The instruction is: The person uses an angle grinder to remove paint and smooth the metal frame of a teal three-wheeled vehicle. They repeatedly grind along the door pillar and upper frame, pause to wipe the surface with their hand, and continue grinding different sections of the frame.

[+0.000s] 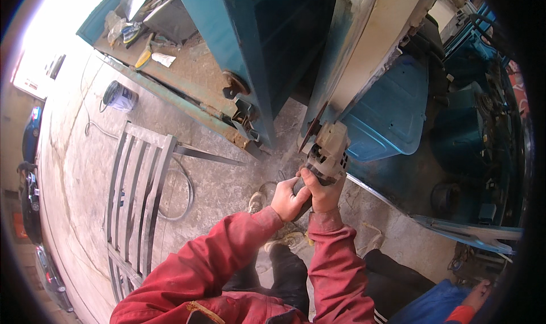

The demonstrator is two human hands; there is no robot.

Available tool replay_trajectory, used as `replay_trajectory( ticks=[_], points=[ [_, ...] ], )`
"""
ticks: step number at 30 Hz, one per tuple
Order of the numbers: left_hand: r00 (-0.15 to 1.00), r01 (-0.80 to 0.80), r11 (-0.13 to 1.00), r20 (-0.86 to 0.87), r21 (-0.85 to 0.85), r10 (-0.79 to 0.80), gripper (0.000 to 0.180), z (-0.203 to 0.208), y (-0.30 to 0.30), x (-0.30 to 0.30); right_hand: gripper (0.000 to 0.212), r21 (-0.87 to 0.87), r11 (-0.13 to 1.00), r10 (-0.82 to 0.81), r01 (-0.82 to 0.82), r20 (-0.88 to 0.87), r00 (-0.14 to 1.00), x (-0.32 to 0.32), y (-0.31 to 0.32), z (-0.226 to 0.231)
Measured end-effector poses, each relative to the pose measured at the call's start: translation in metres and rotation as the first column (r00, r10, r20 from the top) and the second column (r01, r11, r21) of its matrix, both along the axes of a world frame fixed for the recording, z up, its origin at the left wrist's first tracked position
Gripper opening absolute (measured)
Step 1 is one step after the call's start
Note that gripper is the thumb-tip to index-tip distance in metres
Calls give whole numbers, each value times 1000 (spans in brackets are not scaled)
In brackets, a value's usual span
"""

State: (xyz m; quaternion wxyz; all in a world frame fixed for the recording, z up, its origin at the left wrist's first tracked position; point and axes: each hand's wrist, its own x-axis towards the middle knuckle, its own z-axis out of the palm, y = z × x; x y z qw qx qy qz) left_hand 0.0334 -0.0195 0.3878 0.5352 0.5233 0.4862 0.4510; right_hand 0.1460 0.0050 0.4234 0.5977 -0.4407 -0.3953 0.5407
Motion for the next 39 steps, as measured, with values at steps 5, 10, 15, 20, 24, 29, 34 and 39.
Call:
replay_trajectory(
  ticks=[5,10,15,20,24,29,34,39],
  points=[
    [1000,2,1000,28,-22,-2,44,3,-1,1,40,17,1000,-11,12,-5,1000,0,0,2],
    [999,10,999,31,-30,-9,43,6,1,1,42,3,1000,-1,1,-8,1000,3,2,-3],
    [1000,-9,1000,28,18,8,43,6,2,3,45,-1,1000,-15,15,-5,1000,2,3,-5],
    [1000,2,1000,30,-9,-2,44,4,2,2,44,-1,1000,-9,9,-8,1000,2,2,-4],
    [1000,2,1000,24,-6,-2,43,5,2,1,42,16,1000,13,-14,30,999,2,3,-6],
    [1000,8,1000,27,-25,-7,43,6,3,0,39,21,1000,-2,3,-6,1000,1,3,-7],
    [1000,1,1000,12,-7,-1,44,6,4,0,36,8,1000,-7,7,-8,1000,1,3,-4],
    [1000,-7,1000,4,21,7,46,6,4,1,37,18,1000,-6,7,-12,1000,2,3,-5]
  ],
)
